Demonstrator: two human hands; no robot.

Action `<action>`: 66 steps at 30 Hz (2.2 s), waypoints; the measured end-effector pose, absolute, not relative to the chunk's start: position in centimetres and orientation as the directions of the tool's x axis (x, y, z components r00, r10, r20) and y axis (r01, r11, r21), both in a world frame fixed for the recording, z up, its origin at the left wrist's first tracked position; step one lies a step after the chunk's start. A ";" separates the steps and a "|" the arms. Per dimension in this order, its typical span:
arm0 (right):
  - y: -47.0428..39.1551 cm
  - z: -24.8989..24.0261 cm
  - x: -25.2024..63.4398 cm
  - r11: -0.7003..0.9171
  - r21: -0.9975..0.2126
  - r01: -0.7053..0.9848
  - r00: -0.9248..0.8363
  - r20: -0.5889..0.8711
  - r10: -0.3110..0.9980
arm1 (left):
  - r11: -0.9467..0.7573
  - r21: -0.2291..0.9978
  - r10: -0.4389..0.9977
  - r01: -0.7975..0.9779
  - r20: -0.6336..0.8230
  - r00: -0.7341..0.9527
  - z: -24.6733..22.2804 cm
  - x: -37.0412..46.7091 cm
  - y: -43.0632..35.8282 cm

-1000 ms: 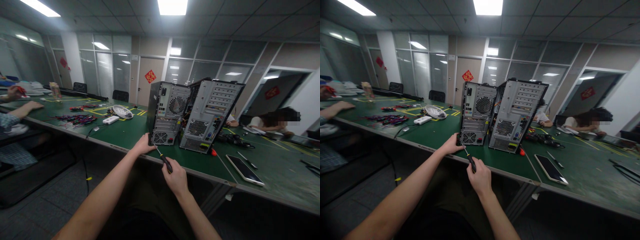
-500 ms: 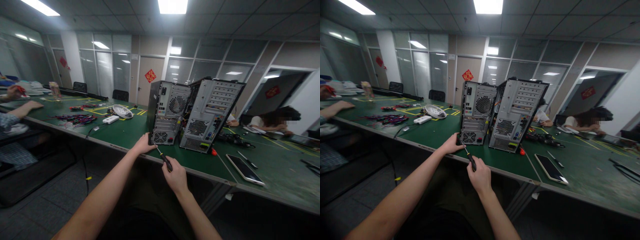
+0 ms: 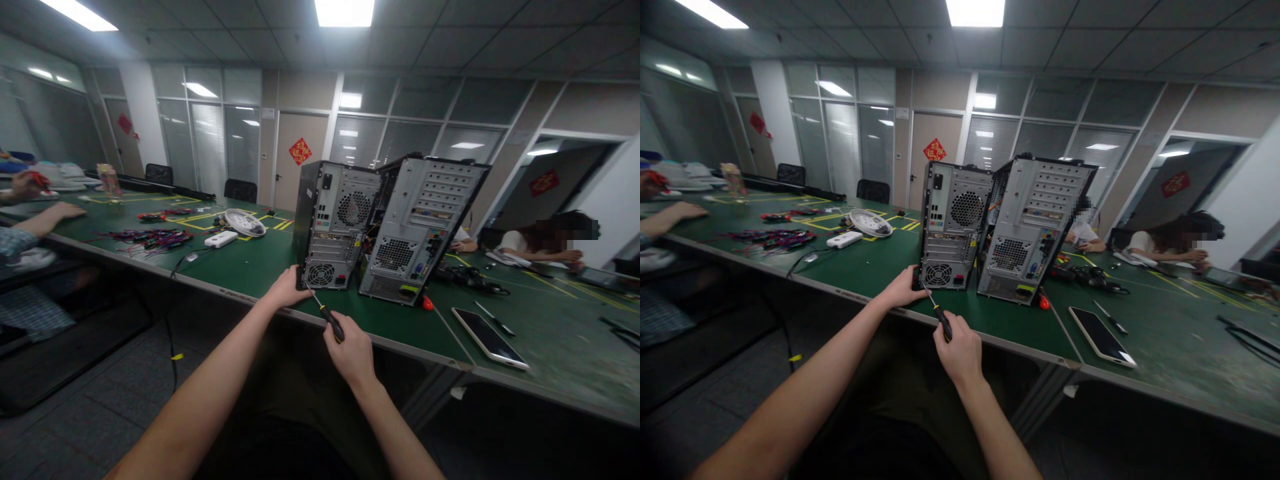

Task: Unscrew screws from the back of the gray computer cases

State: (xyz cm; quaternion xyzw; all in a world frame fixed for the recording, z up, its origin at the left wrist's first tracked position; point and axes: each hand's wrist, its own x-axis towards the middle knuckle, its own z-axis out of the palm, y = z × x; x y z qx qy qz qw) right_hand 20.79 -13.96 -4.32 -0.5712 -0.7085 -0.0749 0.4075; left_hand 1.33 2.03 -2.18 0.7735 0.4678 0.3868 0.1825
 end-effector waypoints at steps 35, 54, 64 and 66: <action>-16.2 -1.8 15.8 0.222 -0.321 0.921 0.025 0.615 0.788 | -0.478 0.659 0.875 0.581 0.416 0.249 -1.9 1.1 1.8; -15.4 -1.8 16.5 0.223 -0.431 0.874 0.127 0.648 0.751 | -0.434 0.686 0.893 0.584 0.415 0.176 -1.2 1.1 1.1; -15.5 -1.9 15.9 0.273 -0.314 0.909 0.043 0.725 0.688 | -0.418 0.718 0.898 0.557 0.419 0.134 -0.9 1.1 0.6; -15.5 -1.8 16.1 0.235 -0.264 0.935 0.026 0.714 0.699 | -0.428 0.716 0.892 0.551 0.433 0.130 -1.0 1.1 0.6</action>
